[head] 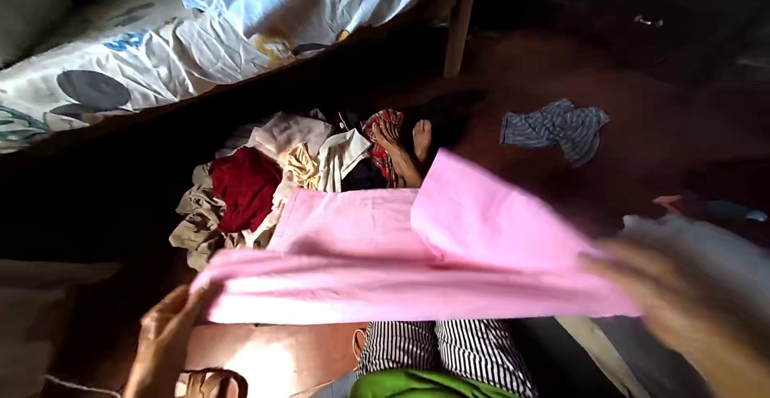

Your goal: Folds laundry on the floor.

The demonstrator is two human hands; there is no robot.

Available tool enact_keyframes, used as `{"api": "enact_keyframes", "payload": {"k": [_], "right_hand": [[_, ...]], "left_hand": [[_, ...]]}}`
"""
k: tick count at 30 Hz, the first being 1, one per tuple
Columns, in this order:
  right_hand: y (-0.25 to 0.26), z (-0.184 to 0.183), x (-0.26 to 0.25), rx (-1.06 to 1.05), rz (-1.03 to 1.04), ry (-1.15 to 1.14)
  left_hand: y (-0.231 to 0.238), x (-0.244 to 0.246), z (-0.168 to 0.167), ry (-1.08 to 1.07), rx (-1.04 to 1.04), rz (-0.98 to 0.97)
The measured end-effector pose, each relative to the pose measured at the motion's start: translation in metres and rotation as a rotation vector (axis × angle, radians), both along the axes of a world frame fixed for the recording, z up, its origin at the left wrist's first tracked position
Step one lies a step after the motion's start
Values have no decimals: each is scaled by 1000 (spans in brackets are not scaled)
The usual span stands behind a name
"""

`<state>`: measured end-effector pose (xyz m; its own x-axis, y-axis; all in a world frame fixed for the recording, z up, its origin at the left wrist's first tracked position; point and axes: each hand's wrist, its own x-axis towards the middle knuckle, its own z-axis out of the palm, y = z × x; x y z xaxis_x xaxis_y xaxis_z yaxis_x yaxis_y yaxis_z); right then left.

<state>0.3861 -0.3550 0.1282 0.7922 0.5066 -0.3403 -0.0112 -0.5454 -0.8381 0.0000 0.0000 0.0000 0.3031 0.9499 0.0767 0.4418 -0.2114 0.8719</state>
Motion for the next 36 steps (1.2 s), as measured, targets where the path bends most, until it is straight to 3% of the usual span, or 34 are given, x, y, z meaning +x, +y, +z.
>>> {"api": "enact_keyframes", "payload": {"k": [3,6,7,10,11,14,17,19,24,26,28,30,32,34,36], "right_hand": [[20,-17,-23,-239,103,144],[31,-23,-33,-311,80,183],[21,-45,-26,-257,89,147],[-33,-181,18,131,145,-156],[-37,-197,26,195,103,-210],[-32,-176,29,293,-8,-370],[-33,-154,19,172,-3,-437],[-39,-161,10,-9,107,-376],[-53,-203,1,-427,365,-170],[-56,-195,-2,-532,390,-242],[-55,-183,-9,-505,366,-426],[-45,-180,-16,-264,318,-640],[-27,-191,-24,66,315,-702],[-8,-192,-37,280,381,-414],[14,-160,-50,166,437,-32]], "left_hand": [[-6,-15,-78,185,-217,34],[-14,-18,-132,191,-365,134],[-16,-13,-139,166,-385,177],[-6,4,-131,91,-296,235],[0,8,-122,48,-215,233],[14,11,-87,-135,30,227],[11,5,-69,-176,55,272],[6,-13,-87,-10,0,218],[0,-44,-169,578,-188,79],[-4,-16,-168,698,-193,-7],[-22,41,-147,572,-132,-129],[-44,107,-131,283,-152,-272],[-66,175,-116,77,-340,-380],[-78,231,-113,1,-441,-492],[-80,273,-119,23,-437,-590]]}}
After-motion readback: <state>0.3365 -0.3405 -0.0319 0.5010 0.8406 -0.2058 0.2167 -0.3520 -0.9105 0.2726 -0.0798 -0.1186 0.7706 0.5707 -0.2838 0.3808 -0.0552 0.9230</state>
